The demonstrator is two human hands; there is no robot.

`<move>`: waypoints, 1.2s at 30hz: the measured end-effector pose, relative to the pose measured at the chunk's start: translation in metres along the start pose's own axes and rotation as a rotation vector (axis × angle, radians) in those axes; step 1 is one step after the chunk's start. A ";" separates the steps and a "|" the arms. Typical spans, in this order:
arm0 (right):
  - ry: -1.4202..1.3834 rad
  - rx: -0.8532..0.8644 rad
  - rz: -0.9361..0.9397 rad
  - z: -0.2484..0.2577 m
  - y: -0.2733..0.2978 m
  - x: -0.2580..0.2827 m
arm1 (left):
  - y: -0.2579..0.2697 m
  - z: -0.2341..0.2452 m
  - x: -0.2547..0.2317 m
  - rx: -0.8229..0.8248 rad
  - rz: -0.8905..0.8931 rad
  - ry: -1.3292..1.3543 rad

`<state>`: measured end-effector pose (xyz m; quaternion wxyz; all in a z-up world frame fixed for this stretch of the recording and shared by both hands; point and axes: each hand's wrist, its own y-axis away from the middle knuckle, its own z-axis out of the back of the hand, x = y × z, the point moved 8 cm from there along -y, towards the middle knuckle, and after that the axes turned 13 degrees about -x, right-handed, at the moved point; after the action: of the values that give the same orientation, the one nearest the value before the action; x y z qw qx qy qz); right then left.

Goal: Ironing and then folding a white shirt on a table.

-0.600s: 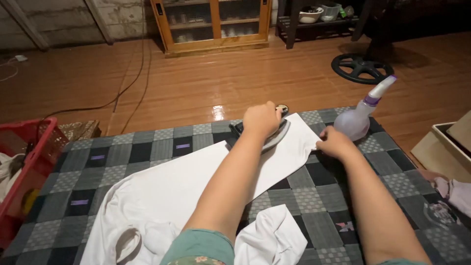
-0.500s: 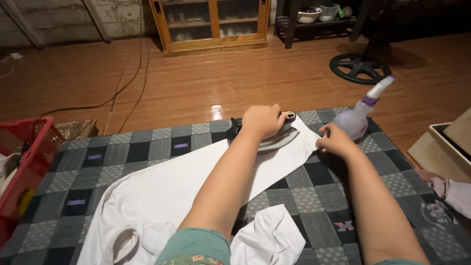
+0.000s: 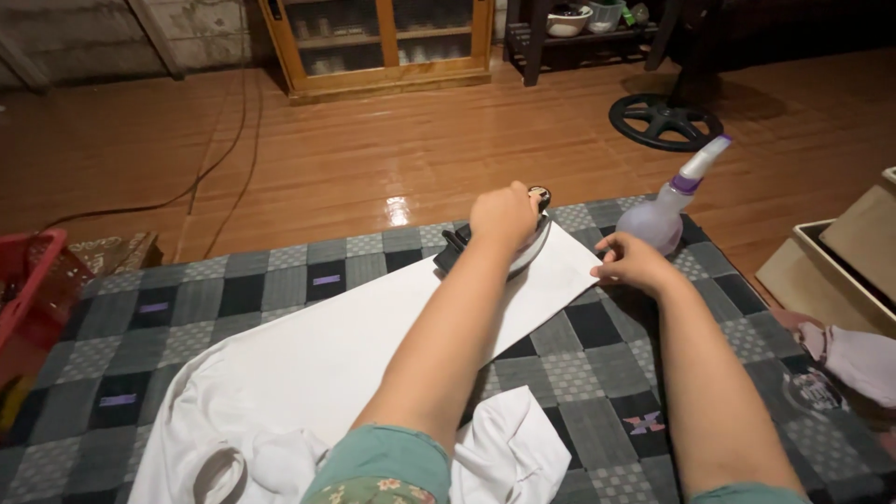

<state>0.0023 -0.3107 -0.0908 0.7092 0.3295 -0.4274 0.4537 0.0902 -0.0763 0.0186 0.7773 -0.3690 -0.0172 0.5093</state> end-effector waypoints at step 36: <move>-0.293 0.113 -0.008 0.003 0.013 -0.003 | 0.016 0.051 -0.006 0.050 -0.230 0.058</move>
<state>-0.0116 -0.3097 -0.0916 0.6214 0.4333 -0.4987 0.4213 0.0545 -0.0495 0.0488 0.8397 -0.3595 -0.0242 0.4062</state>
